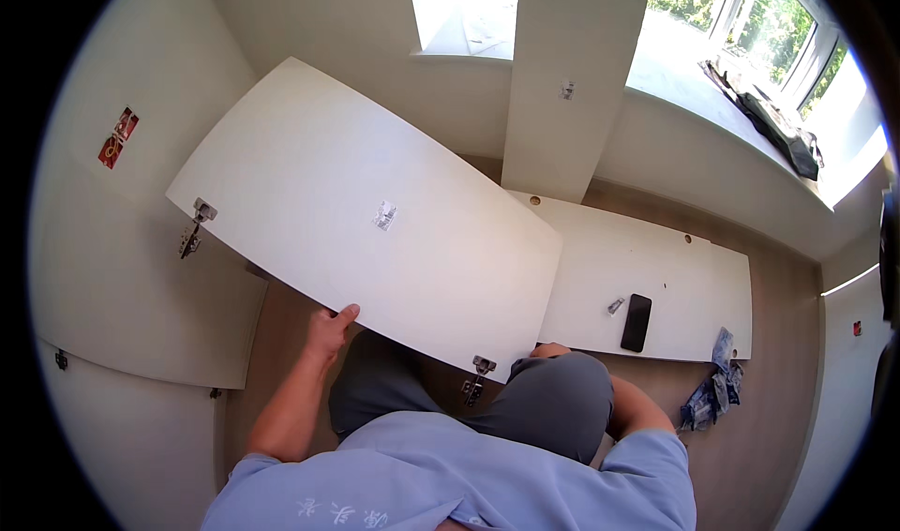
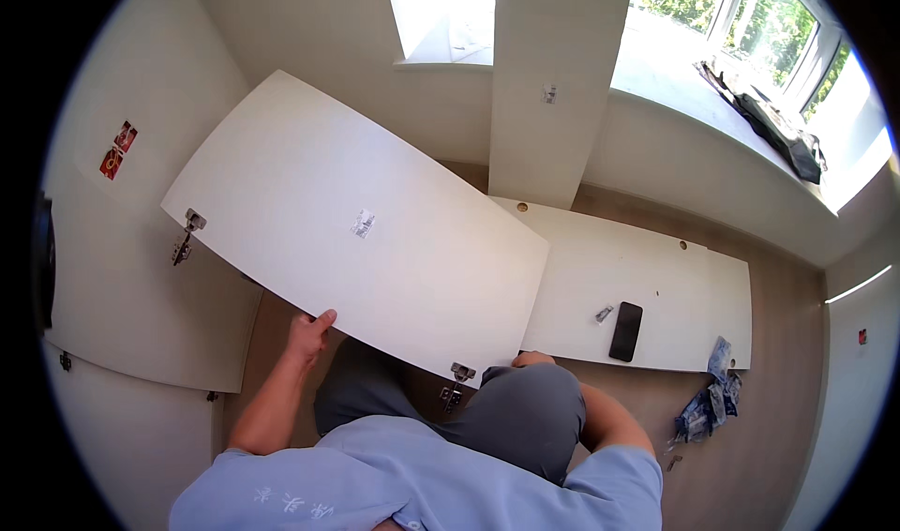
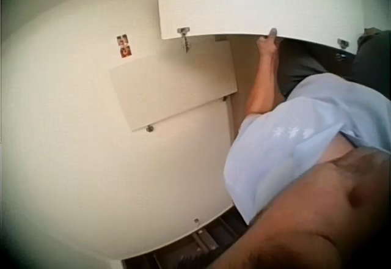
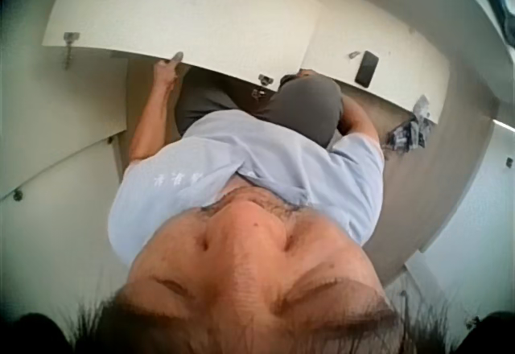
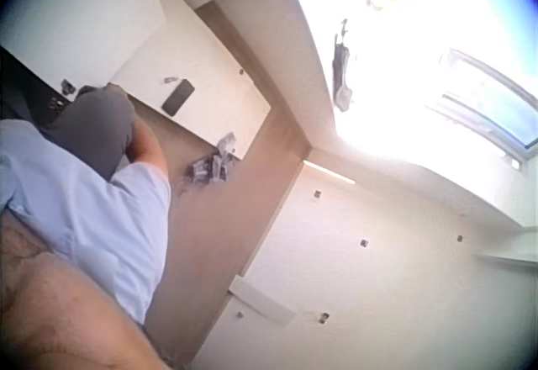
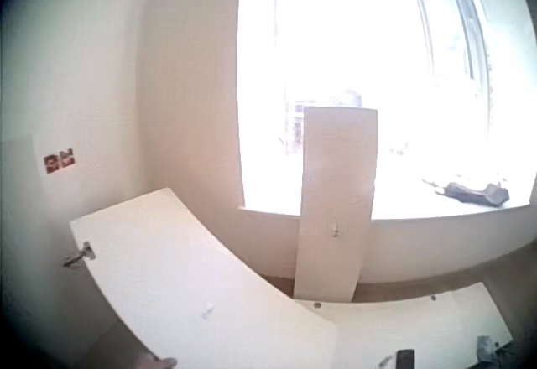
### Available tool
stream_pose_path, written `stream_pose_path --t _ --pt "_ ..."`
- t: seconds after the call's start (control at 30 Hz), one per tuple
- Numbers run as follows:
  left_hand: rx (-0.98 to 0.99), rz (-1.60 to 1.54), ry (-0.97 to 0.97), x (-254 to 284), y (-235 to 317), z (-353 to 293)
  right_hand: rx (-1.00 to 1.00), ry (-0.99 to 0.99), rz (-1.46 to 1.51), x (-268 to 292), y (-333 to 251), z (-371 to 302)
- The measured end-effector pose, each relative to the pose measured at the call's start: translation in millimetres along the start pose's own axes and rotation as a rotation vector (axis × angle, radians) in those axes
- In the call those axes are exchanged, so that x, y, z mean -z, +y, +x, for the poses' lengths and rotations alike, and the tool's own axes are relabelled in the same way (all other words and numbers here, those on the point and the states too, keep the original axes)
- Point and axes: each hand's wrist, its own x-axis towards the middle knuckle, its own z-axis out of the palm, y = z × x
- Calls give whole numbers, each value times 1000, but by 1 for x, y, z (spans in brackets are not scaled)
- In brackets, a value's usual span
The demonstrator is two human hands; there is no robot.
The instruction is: The person removes metal hinges from plastic packaging, aligns them with pre-drilled holes on a white wooden panel, and fastens them using an electric screwdriver. They then lift a second white panel and place it on top of the first one.
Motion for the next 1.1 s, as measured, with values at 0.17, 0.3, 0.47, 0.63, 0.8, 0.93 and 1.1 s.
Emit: stream_pose_path --t 0.17,0.3,0.47,0.63,0.8,0.93,1.1 --pt "-388 241 -88 -4 103 -27 216 47 -23 3 -34 10" --pt "-474 337 -142 -71 112 -57 409 182 13 -1 -15 29" --pt "-543 363 -117 -108 123 -98 452 561 356 57 0 37" --pt "-618 406 -220 -114 141 -108 565 1288 529 265 25 -4" --pt "-625 466 -189 -140 144 -134 847 1195 865 410 41 -56" --pt "-681 688 -172 -143 146 -149 1089 735 1014 457 29 -79" --pt "-866 694 -147 -133 134 -143 1275 649 1106 449 39 -73"
